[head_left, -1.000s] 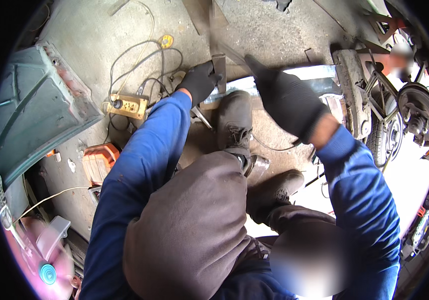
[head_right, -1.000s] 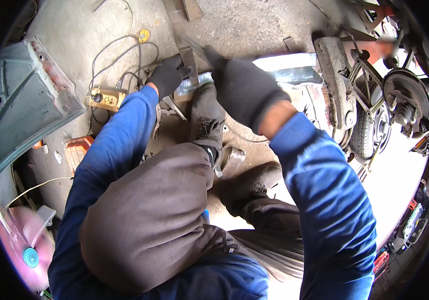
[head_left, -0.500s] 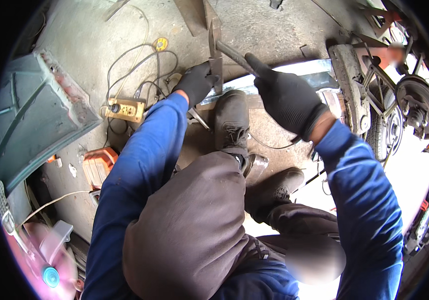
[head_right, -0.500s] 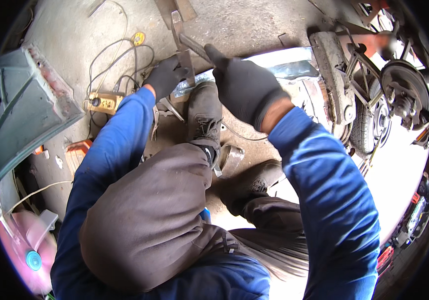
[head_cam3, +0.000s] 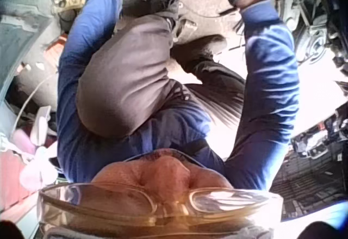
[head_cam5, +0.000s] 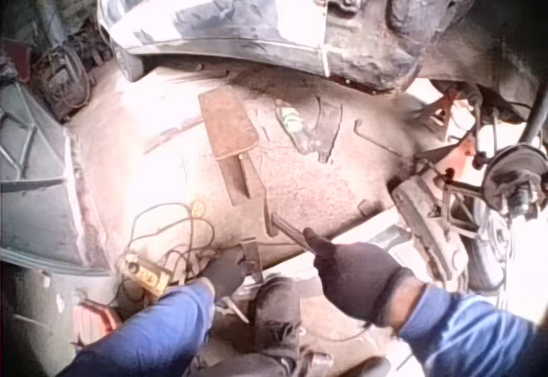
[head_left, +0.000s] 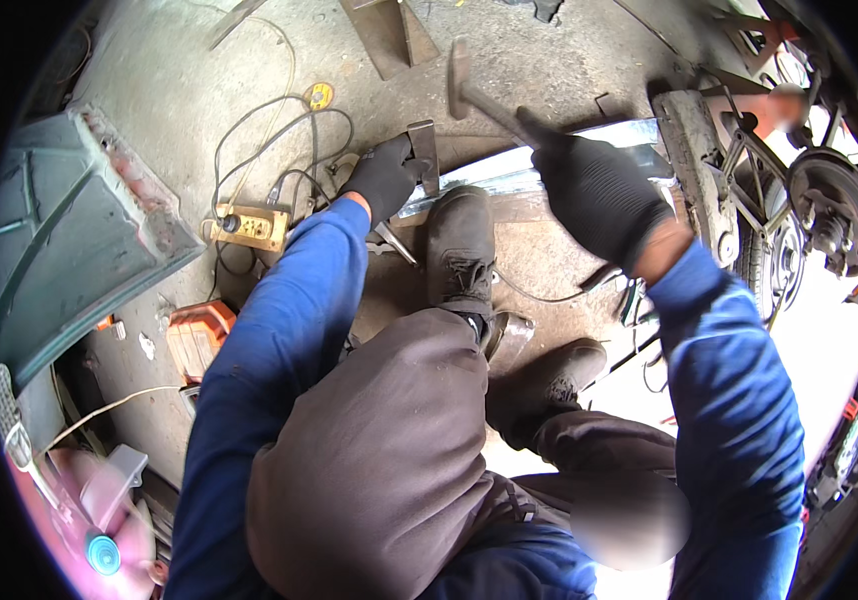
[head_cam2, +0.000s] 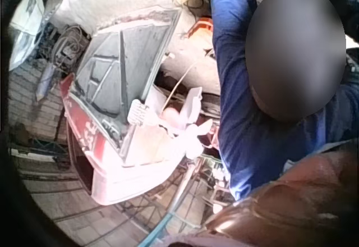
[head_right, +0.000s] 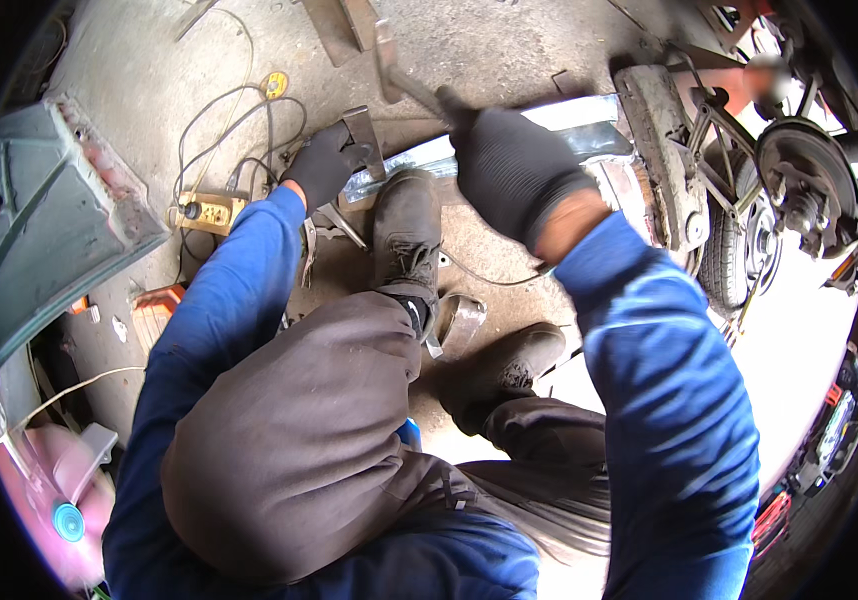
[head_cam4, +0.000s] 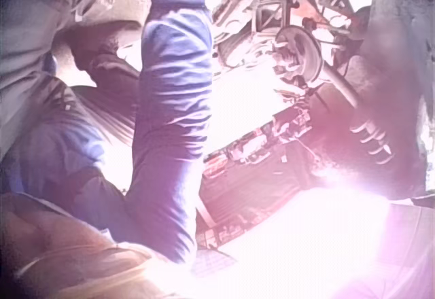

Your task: The person sits on the floor and uses a hammer to repeatedly strike a metal bar clamped to a wooden block, shaping it. They periodically reposition the bar and adjust the clamp to continue working on different sections.

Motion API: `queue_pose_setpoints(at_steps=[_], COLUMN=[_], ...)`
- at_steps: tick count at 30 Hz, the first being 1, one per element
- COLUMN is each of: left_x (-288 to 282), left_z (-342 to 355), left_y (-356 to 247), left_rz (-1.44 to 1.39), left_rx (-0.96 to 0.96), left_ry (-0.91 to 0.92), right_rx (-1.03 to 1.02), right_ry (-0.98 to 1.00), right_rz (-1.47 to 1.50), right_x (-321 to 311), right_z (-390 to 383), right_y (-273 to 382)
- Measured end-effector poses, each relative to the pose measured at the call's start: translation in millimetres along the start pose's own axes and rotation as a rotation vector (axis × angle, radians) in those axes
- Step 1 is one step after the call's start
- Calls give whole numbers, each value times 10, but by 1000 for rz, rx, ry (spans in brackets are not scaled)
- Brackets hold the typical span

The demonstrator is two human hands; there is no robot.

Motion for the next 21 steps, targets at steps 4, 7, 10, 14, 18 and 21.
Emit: queue_pose_setpoints(at_steps=[4,7,10,14,18,21], left_x=[-9,156,167,94,90,223], left_z=[24,157,183,41,46,154], left_y=[16,-11,-126,-59,-104,-159], left_rz=[20,-37,24,36,-5,-7], left_rx=[44,-68,-49,-97,7,-56], left_ry=[-37,-75,-54,1,-68,-89], right_rx=[-205,-312,-167,67,-146,-140], right_ry=[-280,-463,-378,19,-377,-587], right_rz=[-154,-153,95,-69,77,201], right_x=[-685,-957,-561,-48,-685,-872], right_z=[-71,-118,-91,-40,-156,-250], right_y=[98,288,255,9,79,176])
Point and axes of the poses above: each hand's wrist, its own z-axis towards the middle knuckle, its own x-axis out of the palm, y = z × x, the point moved 8 cm from there along z, towards the middle knuckle, and after that the axes turned 15 degrees about y, right-handed, at the moved point
